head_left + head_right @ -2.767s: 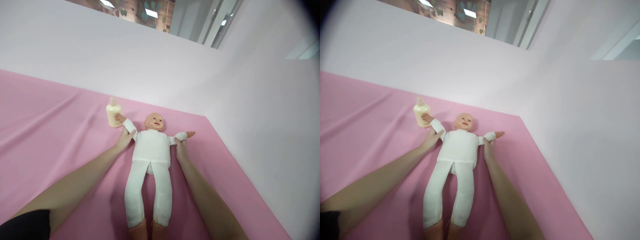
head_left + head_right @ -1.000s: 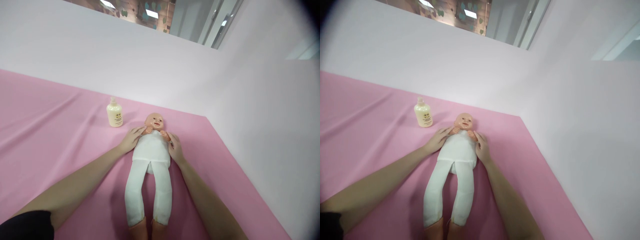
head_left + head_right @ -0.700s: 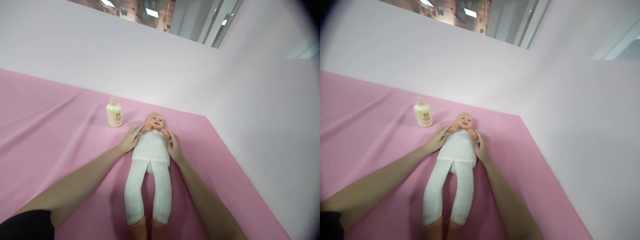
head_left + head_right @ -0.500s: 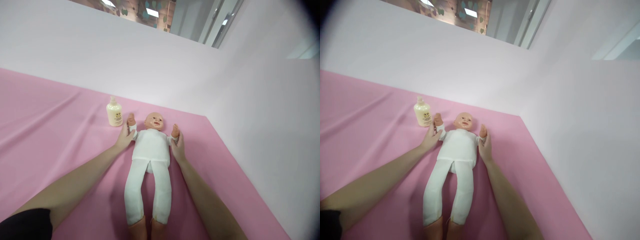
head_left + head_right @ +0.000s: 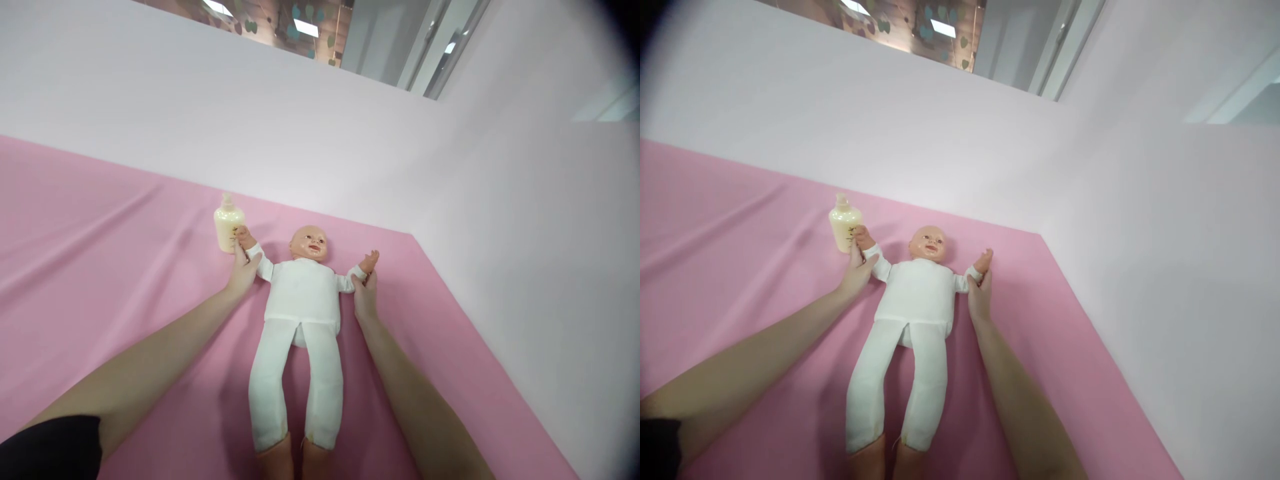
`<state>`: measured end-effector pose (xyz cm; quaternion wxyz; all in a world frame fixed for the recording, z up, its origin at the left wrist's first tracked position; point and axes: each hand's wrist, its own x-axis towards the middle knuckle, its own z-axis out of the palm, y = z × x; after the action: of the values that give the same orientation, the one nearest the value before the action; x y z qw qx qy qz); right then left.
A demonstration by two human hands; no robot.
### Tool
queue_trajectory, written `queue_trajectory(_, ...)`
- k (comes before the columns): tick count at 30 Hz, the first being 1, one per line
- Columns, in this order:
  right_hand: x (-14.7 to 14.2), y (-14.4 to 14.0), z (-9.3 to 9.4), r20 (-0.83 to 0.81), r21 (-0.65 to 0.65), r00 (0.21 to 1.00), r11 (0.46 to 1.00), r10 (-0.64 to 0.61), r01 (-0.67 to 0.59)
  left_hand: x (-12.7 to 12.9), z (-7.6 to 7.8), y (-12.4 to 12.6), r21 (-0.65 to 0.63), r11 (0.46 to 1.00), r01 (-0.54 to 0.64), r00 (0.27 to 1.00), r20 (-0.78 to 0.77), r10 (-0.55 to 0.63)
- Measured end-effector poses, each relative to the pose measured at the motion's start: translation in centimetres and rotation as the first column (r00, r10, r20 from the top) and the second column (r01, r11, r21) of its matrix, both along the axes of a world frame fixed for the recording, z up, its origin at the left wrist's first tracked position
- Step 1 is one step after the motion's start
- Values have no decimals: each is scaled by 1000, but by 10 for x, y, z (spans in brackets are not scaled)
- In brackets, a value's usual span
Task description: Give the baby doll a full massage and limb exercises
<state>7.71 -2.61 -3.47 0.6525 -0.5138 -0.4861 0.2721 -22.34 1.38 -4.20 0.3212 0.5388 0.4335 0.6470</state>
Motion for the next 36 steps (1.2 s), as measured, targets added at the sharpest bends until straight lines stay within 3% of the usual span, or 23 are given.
queue_trajectory(3,-7,-7,6,128,50,989,995,75,-82,4,3,-6,33,996,83,992,-101,-80)
queue_trajectory(5,-10,-10,7,226,70,965,986,132,-151,7,4,-9,84,985,149,958,-259,-123)
queue_trajectory(9,-13,-11,3,490,83,851,962,189,-262,13,8,-15,78,969,234,786,-602,-142)
queue_trajectory(11,-13,-9,0,583,91,793,956,177,-280,15,9,-17,59,964,260,715,-683,-151)
queue_trajectory(13,-12,-8,-1,611,97,774,955,164,-279,16,11,-19,53,960,275,693,-703,-159)
queue_trajectory(15,-12,-7,-2,598,101,787,960,151,-261,15,11,-20,52,965,258,720,-676,-156)
queue_trajectory(18,-13,-8,-2,519,76,843,975,141,-210,14,9,-20,48,982,185,819,-560,-127)
queue_trajectory(21,-13,-10,-1,387,33,911,984,147,-172,11,6,-16,16,995,103,933,-349,-91)
queue_trajectory(24,-10,-8,0,260,13,961,994,98,-105,7,5,-10,-48,999,26,993,-114,-32)
queue_trajectory(31,5,7,-13,-4,-60,997,996,-73,73,1,4,0,-106,982,-157,965,195,176)
queue_trajectory(36,10,15,-22,-100,-125,986,985,-136,123,1,4,2,-172,963,-209,939,238,246)
